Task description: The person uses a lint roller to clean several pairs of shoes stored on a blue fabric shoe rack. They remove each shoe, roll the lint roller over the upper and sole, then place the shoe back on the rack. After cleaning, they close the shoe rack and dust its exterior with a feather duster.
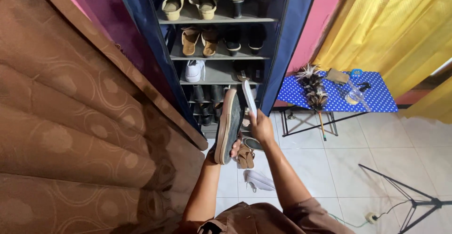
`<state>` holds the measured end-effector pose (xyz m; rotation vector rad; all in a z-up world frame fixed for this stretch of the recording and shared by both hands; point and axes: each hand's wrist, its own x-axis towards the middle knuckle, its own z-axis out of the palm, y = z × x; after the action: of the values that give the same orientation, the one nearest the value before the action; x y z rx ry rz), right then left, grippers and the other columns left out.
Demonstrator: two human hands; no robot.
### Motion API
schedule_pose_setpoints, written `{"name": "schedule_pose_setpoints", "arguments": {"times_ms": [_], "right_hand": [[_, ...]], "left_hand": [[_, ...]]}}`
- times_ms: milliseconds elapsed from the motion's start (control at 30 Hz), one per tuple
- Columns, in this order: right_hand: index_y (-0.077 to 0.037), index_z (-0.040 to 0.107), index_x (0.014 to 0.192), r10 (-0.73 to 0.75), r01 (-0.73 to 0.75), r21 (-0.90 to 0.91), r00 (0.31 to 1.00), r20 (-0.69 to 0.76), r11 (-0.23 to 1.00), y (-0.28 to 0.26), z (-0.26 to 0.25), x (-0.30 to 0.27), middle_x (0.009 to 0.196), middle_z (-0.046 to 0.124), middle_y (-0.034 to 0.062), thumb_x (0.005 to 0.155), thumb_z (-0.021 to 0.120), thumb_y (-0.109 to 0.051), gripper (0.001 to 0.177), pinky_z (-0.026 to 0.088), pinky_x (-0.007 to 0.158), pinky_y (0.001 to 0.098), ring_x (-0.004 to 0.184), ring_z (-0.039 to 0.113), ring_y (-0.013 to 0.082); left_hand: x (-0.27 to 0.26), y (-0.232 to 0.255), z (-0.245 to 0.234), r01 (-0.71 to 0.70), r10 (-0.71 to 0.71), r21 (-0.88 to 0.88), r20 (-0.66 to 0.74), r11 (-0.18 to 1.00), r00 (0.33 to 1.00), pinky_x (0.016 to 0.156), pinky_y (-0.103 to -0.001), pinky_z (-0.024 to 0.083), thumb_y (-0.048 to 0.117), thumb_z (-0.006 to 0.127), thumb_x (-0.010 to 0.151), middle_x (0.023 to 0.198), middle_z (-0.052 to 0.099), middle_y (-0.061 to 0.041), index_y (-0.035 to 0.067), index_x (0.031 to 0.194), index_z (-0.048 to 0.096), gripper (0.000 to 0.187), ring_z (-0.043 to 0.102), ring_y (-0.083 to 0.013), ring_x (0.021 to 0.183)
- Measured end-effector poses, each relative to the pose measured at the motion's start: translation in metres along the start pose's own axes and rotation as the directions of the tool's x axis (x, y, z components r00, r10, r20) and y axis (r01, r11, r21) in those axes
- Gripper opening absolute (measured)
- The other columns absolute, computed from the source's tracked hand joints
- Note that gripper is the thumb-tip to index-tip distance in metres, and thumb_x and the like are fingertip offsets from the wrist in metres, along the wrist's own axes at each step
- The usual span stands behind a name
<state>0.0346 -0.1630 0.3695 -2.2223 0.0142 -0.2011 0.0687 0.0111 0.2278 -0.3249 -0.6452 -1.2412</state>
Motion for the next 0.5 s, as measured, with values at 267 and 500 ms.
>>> {"name": "schedule_pose_setpoints", "arguments": {"times_ms": [267,500], "right_hand": [[0.0,0.066,0.116,-0.293,0.276,0.178,0.953,0.075,0.944,0.005,-0.007,-0.022,0.075,0.069,0.0238,0.097,0.061,-0.032,0.037,0.054,0.061,0.0455,0.067,0.069,0.0391],[0.001,0.069,0.104,-0.018,0.007,0.182,0.998,0.057,0.983,-0.028,-0.009,-0.014,0.073,0.067,0.0243,0.105,0.062,-0.035,0.036,0.049,0.057,0.0443,0.065,0.061,0.0344]], "left_hand": [[0.06,-0.015,0.106,-0.204,0.224,0.198,-0.079,0.959,0.971,0.072,-0.052,0.06,0.065,0.05,0.105,0.105,0.067,-0.034,0.0,0.146,0.047,0.078,0.071,-0.0462,0.09],[-0.048,0.025,0.03,-0.249,0.281,0.132,-0.522,0.959,0.805,0.08,-0.054,0.059,0.055,0.05,0.107,0.108,0.069,-0.027,-0.004,0.136,0.052,0.066,0.072,-0.0415,0.092]]}}
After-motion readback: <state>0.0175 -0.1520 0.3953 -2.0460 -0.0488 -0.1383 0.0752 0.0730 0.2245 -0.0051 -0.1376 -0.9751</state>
